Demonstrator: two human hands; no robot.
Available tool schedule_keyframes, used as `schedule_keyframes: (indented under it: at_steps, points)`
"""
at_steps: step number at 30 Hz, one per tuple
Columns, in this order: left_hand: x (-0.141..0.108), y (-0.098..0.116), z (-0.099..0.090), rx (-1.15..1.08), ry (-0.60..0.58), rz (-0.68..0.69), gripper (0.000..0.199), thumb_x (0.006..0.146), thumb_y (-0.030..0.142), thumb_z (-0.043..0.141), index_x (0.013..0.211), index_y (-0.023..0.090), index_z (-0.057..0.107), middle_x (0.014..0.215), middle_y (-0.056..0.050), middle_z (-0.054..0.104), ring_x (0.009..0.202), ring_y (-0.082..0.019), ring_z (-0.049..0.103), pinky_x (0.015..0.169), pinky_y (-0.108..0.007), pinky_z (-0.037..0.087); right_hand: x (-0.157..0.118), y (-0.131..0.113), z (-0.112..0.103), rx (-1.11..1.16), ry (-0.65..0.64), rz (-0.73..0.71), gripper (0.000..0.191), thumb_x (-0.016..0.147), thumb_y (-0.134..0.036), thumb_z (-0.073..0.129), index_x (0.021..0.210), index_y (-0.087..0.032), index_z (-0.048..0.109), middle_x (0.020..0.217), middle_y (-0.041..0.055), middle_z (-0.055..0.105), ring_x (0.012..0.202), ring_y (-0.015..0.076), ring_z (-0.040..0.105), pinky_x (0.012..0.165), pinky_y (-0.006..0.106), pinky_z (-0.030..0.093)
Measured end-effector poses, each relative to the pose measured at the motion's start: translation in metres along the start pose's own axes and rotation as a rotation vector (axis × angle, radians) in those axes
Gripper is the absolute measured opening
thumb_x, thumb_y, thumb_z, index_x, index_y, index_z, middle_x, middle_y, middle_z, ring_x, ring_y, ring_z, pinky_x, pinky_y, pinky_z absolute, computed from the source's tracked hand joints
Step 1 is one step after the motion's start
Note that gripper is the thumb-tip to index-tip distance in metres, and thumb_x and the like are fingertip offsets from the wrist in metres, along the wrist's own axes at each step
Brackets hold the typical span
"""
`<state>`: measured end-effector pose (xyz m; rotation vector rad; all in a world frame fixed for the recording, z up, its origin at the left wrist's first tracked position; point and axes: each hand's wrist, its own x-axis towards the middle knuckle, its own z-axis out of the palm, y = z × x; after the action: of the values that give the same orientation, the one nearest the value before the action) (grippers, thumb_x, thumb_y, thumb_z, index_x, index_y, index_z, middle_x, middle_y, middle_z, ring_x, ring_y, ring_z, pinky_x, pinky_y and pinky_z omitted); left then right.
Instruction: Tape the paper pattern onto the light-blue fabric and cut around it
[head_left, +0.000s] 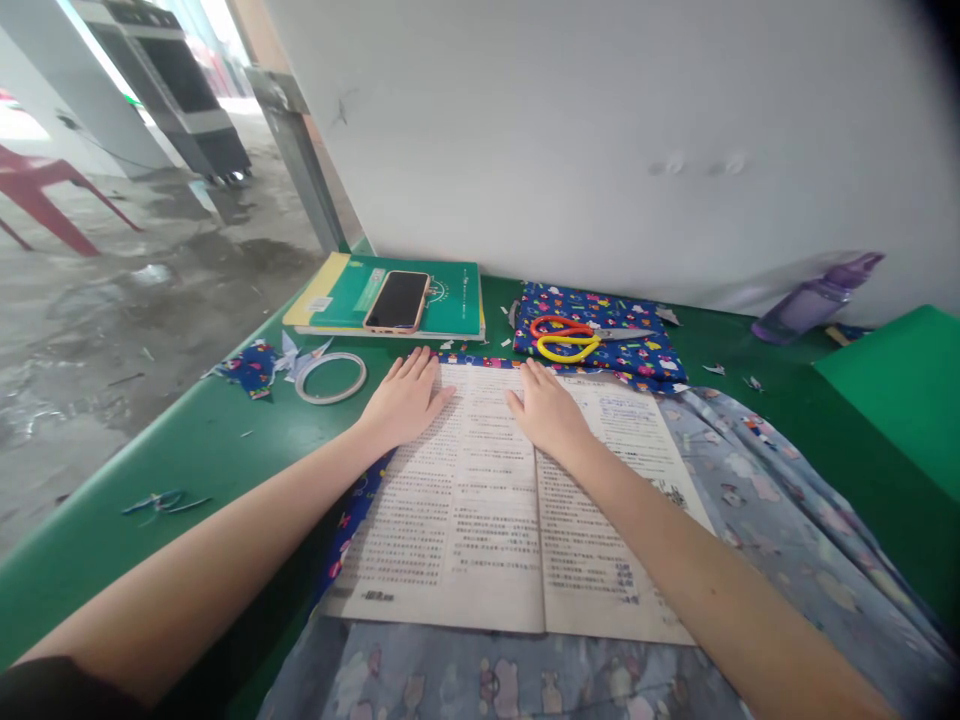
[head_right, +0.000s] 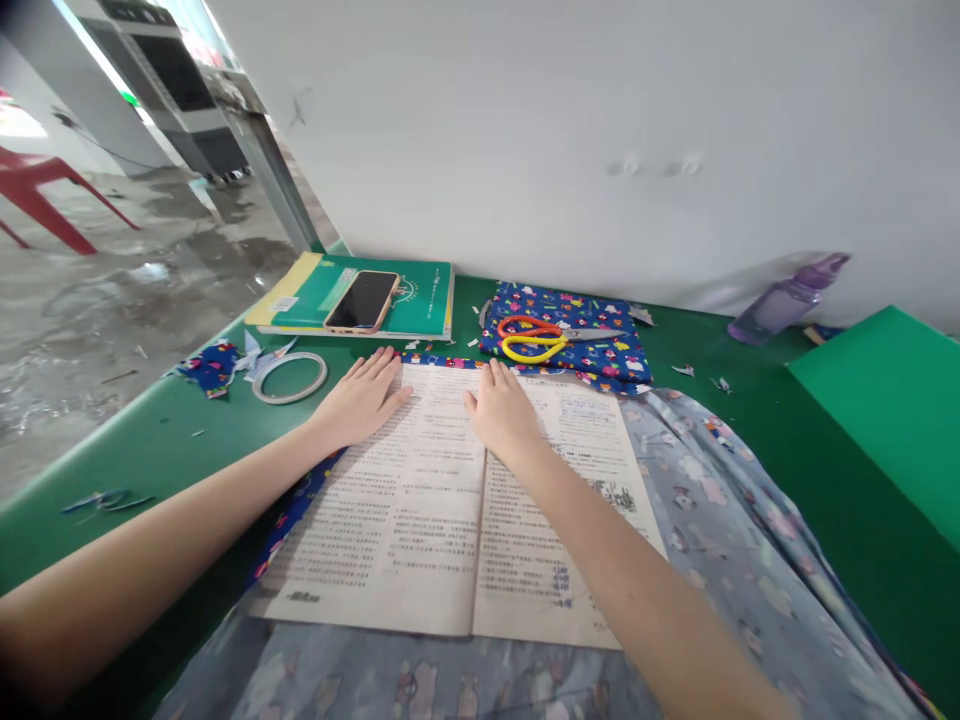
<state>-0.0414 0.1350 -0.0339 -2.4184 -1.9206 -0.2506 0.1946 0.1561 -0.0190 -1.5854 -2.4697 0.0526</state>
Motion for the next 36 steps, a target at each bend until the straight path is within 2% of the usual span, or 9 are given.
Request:
schedule_keyframes:
  at_steps: [4,13,20,30,36]
  points:
    - [0.0,0.0,0.001,-0.011,0.013,0.006,0.068,0.097,0.05,0.024,0.143,0.002,0.037,0.153,-0.021,0.029,0.144,-0.03,0.023,0.117,-0.047,0.024,-0.007,-0.005,0.008,0.012,0.049,0.013,0.06,0.094,-0.03,0.037,0.137,0.012,0.041,0.144,0.0277,0.041,0.138,0.0309,0.037,0.118,0.039,0.026]
    - [0.0,0.001,0.0,0.0,-0.014,-0.018,0.068,0.097,0.05,0.026,0.145,0.001,0.033,0.154,-0.02,0.026,0.145,-0.029,0.02,0.118,-0.047,0.021,-0.007,-0.001,0.011,0.076,0.114,0.034,0.056,0.091,-0.028,0.037,0.134,0.006,0.049,0.141,0.0228,0.048,0.136,0.028,0.041,0.115,0.038,0.031]
    - [0.004,-0.001,0.002,0.009,-0.014,0.001,0.071,0.097,0.05,0.027,0.144,-0.003,0.033,0.153,-0.024,0.026,0.145,-0.032,0.021,0.117,-0.047,0.021,-0.003,0.002,0.009,0.071,0.118,0.007,0.054,0.091,-0.025,0.036,0.132,0.007,0.051,0.139,0.0232,0.05,0.134,0.0285,0.043,0.115,0.038,0.031]
    - [0.011,-0.004,0.008,-0.002,0.011,0.004,0.073,0.097,0.052,0.024,0.144,-0.002,0.032,0.153,-0.023,0.028,0.144,-0.032,0.021,0.118,-0.049,0.019,0.004,0.005,0.009,0.079,0.123,0.016,0.053,0.09,-0.025,0.039,0.133,0.005,0.051,0.14,0.0208,0.05,0.134,0.0261,0.043,0.115,0.035,0.031]
    - [0.012,-0.004,0.007,0.007,-0.007,0.002,0.071,0.097,0.051,0.024,0.144,-0.001,0.032,0.154,-0.023,0.027,0.145,-0.031,0.02,0.118,-0.049,0.018,0.004,0.005,0.011,0.096,0.131,0.023,0.053,0.09,-0.025,0.037,0.133,0.003,0.051,0.14,0.0198,0.05,0.136,0.0262,0.042,0.115,0.038,0.031]
